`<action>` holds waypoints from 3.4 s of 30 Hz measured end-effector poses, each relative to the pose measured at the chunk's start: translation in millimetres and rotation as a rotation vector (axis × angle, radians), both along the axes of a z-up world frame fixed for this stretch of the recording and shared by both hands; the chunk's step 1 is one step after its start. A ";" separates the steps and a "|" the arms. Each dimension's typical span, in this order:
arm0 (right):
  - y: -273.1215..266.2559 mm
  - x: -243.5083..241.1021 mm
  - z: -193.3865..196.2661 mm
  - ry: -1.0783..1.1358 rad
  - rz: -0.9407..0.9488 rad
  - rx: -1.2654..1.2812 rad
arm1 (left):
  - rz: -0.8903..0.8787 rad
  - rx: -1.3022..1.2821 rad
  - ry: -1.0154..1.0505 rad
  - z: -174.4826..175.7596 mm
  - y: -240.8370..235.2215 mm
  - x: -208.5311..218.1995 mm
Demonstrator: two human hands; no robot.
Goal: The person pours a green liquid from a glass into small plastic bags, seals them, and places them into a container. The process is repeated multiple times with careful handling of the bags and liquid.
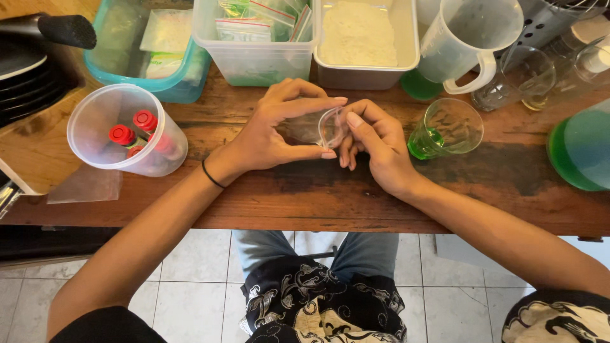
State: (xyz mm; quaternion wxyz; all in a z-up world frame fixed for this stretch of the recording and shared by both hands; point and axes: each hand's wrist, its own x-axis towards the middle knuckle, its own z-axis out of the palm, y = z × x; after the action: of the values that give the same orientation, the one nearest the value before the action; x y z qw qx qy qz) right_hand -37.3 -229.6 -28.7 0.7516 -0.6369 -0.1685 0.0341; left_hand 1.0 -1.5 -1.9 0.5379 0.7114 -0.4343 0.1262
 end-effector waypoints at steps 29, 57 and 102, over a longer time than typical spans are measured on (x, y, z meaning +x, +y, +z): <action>-154.9 -77.2 39.0 -0.421 -0.555 -0.876 | 0.061 0.252 -0.020 -0.1 -0.8 2.4; -89.0 14.9 79.1 -0.627 -0.062 -0.531 | -0.046 0.007 0.218 2.4 -4.4 -1.5; -36.7 27.1 39.6 -0.849 -0.264 -0.566 | 0.109 0.086 0.124 1.7 -8.0 -11.8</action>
State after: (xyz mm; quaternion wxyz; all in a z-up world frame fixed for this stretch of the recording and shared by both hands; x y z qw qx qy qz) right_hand -10.2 -266.3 11.0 0.4137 -0.7885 -0.3605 -0.2778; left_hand -10.8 -9.5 -0.2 0.5250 0.7629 -0.3659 0.0921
